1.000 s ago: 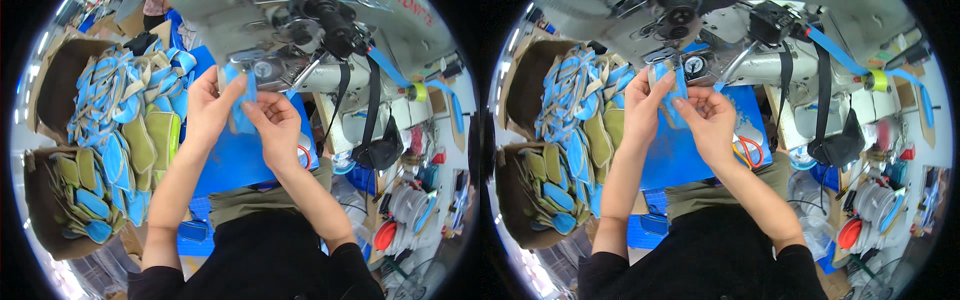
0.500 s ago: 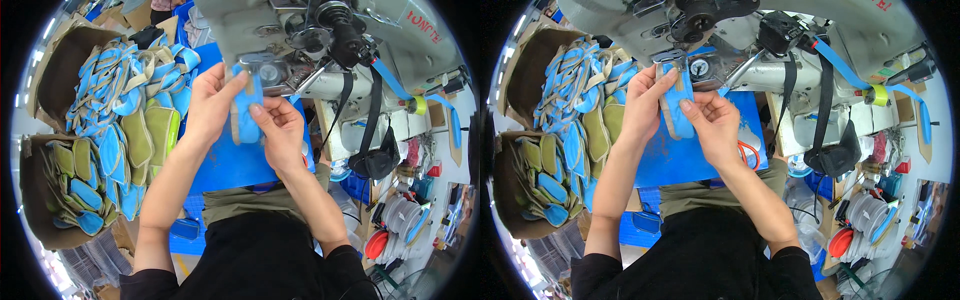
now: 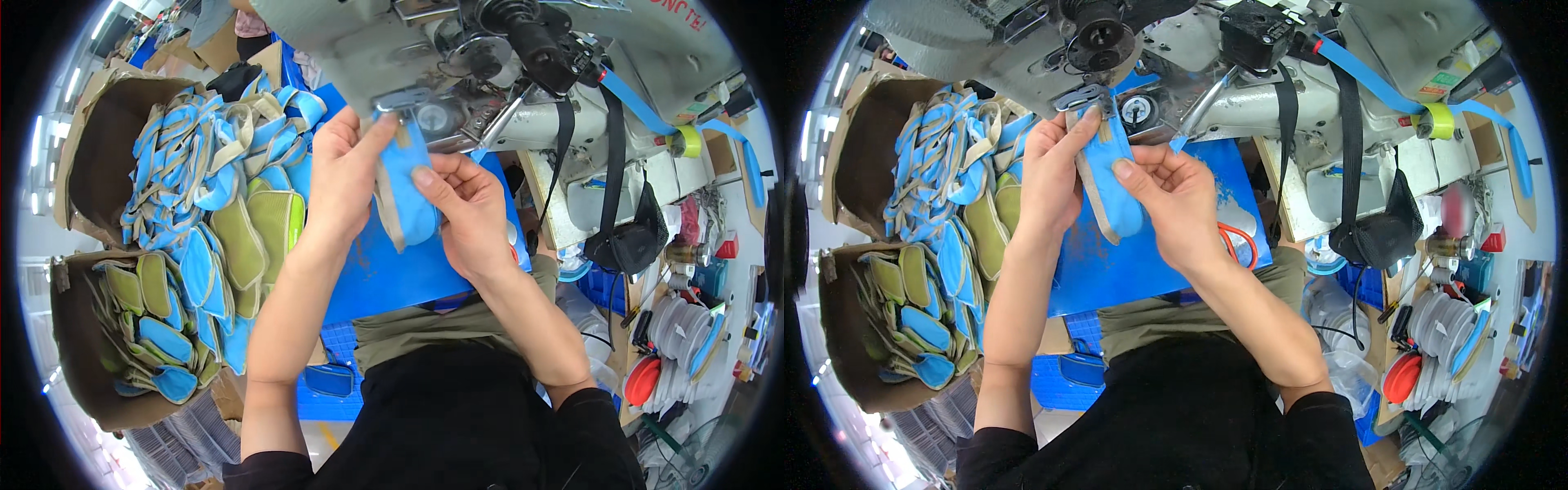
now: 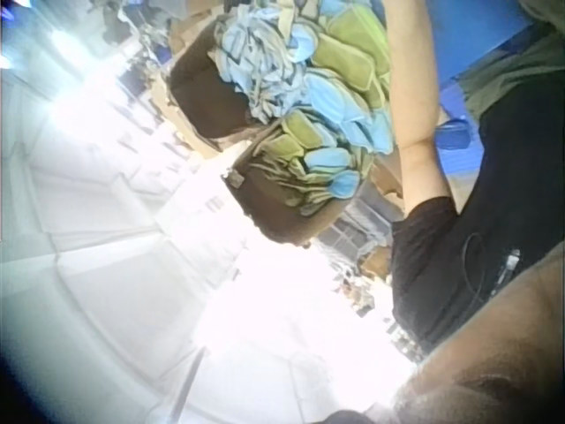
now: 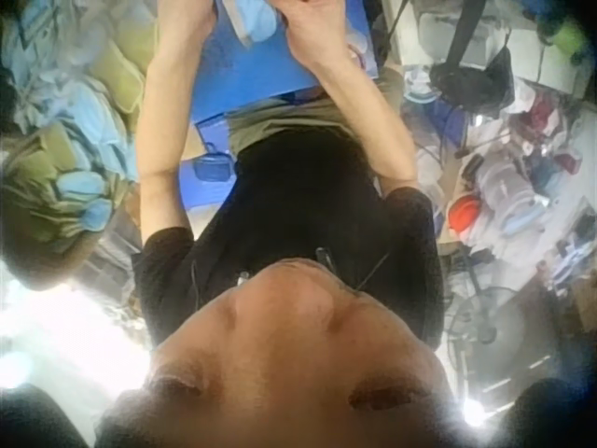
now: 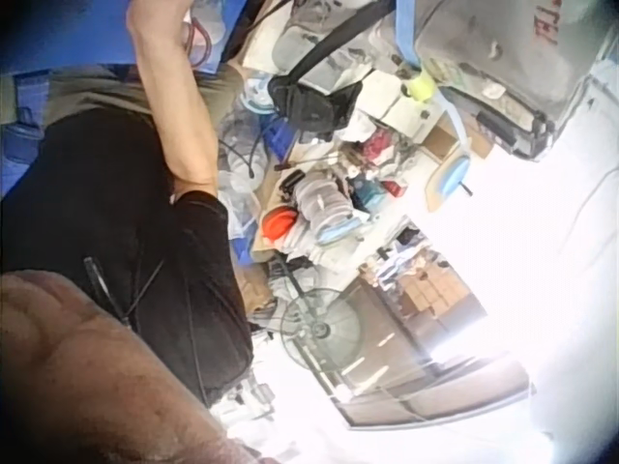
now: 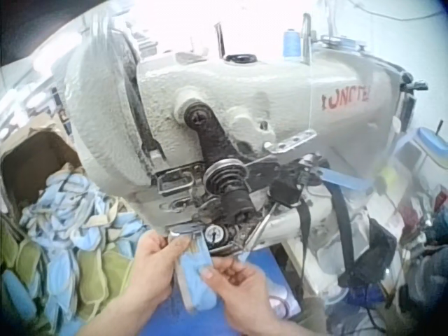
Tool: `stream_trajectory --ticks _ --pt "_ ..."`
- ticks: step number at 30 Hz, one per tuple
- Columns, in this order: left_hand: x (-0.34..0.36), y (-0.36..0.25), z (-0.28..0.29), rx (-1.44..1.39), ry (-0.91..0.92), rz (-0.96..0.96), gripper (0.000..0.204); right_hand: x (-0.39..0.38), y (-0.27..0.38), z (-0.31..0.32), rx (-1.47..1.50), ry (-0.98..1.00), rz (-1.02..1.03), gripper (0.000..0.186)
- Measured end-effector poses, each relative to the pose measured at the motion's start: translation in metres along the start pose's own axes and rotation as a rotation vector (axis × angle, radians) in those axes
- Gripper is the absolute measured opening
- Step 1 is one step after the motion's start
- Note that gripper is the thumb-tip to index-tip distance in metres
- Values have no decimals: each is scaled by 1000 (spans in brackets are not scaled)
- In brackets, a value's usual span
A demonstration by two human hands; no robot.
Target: The person sews the edges of small fabric pouches using an industrial sewing machine. They pick up pouches from a pile, align them under the needle, and stitch the seams. After sewing, they use scissors to trim excess thread and inspect the finished pouches before placing them aside.
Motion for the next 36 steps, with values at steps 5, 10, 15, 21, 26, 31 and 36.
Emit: stream_trajectory --ticks 5,10,15,21,26,31,36 --pt "2 -3 0 23 -20 24 19 1 1 -2 34 -7 -29 21" --pt "2 -4 -1 30 -10 30 20 1 2 -2 35 -6 -31 23" --pt "-7 -9 -3 18 6 25 27 0 6 -4 44 -28 -54 24" --pt "-3 -8 0 46 4 5 30 -1 2 -6 69 -28 -67 24" --pt "0 -10 0 65 -8 17 29 0 -1 -4 96 -49 -72 24" --pt "-1 -11 -1 76 -23 55 29 0 1 -2 137 -48 -110 23" --pt "-5 -14 -2 88 11 58 30 -1 4 -3 164 -52 -120 23"
Point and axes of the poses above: each hand's wrist, its own x-axis towards the middle knuckle, its own z-axis out of the back of the hand, y = z × x, the point moved 6 cm from there along x, towards the middle knuckle, and after that the axes turned 5 degrees about x, right-handed, at the moved point
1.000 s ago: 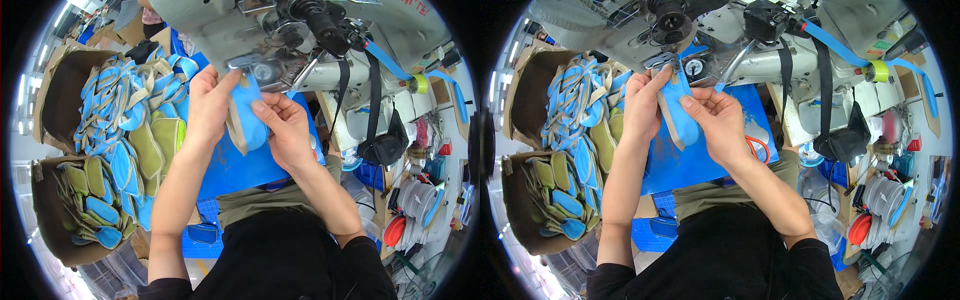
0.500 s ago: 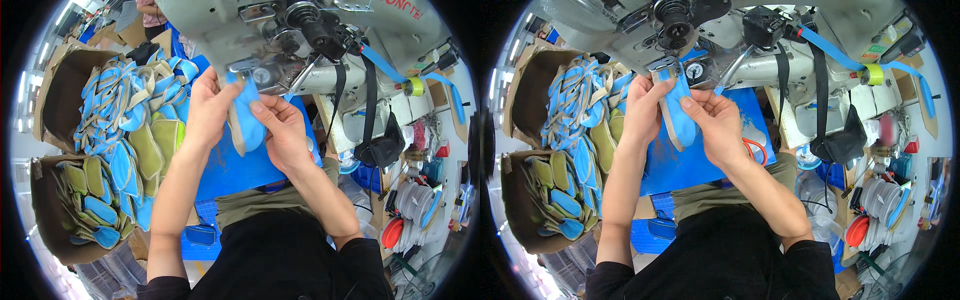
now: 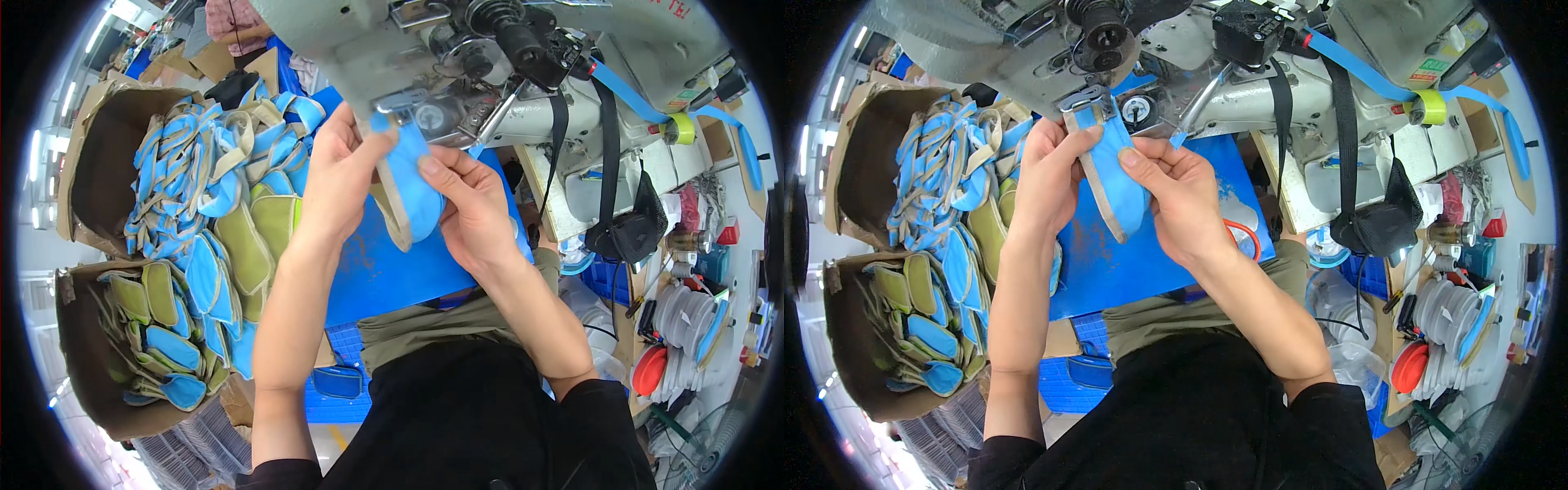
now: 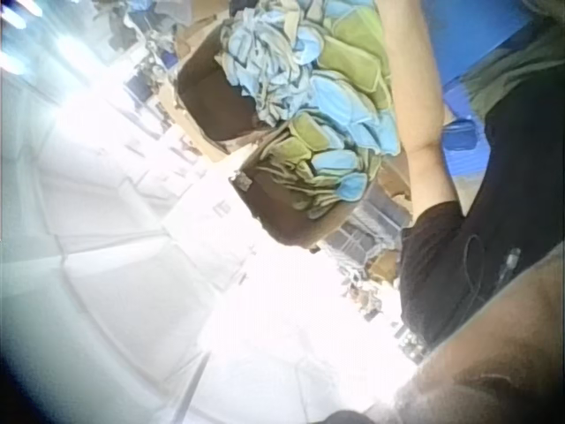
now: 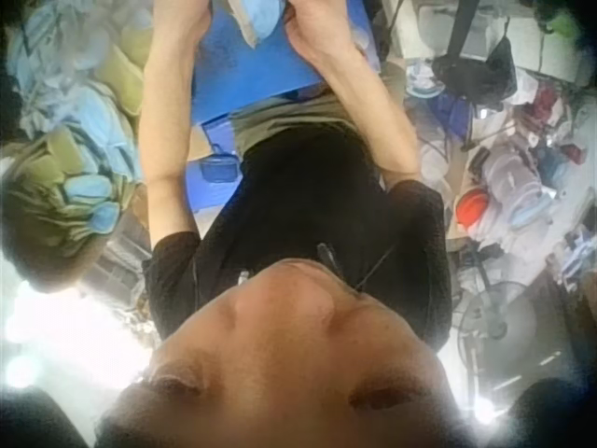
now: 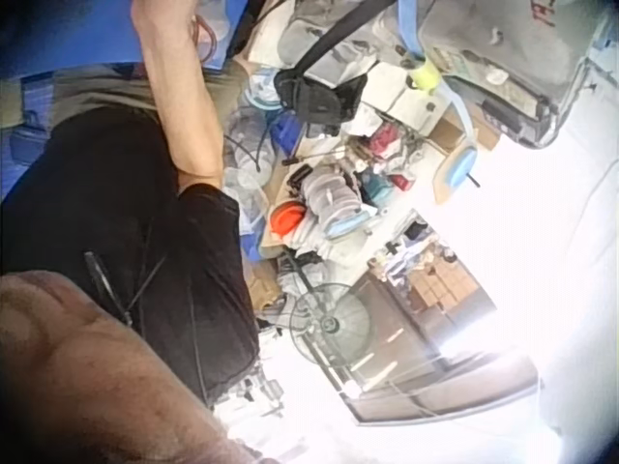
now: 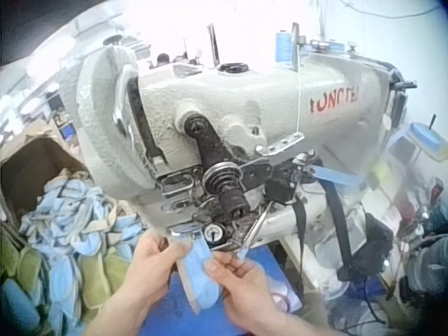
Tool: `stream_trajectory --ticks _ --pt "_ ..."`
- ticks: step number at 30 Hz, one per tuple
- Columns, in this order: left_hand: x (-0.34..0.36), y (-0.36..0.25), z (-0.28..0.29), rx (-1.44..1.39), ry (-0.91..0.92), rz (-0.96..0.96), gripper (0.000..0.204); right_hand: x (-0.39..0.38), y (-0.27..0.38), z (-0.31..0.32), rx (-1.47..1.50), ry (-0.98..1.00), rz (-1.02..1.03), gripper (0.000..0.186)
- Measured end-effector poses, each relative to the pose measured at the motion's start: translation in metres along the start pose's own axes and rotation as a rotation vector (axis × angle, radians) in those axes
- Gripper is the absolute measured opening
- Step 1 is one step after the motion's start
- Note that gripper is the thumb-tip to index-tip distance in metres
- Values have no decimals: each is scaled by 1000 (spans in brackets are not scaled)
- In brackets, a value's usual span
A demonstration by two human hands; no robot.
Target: The person sews the edges of small fabric pouches using an industrial sewing machine. They pick up pouches from a pile, align them under the needle, and stitch the seams. After sewing, they use scissors to trim excess thread and inspect the finished pouches before placing them aside.
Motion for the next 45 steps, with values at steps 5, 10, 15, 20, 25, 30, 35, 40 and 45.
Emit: stream_trajectory --ticks 5,10,15,20,25,30,35,40,45 --pt "7 3 4 5 43 3 32 0 0 -2 19 5 -20 23" --pt "8 3 2 -14 24 -4 33 2 -3 0 32 -16 -8 23" --pt "9 -1 2 5 -14 10 31 2 -5 -1 4 -23 27 22" --pt "13 1 6 -3 -15 11 29 2 -6 1 -9 8 29 19" --pt "13 -4 4 -1 -22 -2 29 2 -7 -2 -12 -23 46 20" --pt "17 -1 6 -6 -16 -18 29 2 -6 -4 5 -29 53 19" --pt "19 1 10 -10 -2 -10 27 1 -7 -4 0 -29 75 19" --pt "29 1 12 -81 -24 -1 26 0 -6 -2 -41 -28 72 22" --pt "34 12 16 -88 18 6 26 -45 41 -10 -654 70 215 28"
Point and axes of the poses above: each hand's wrist, its own x-axis towards the middle knuckle, its own z-axis out of the back of the hand, y = z × x, the point moved 6 cm from there along x, towards the middle knuckle, and after that the axes turned 5 degrees about x, right-handed, at the moved point
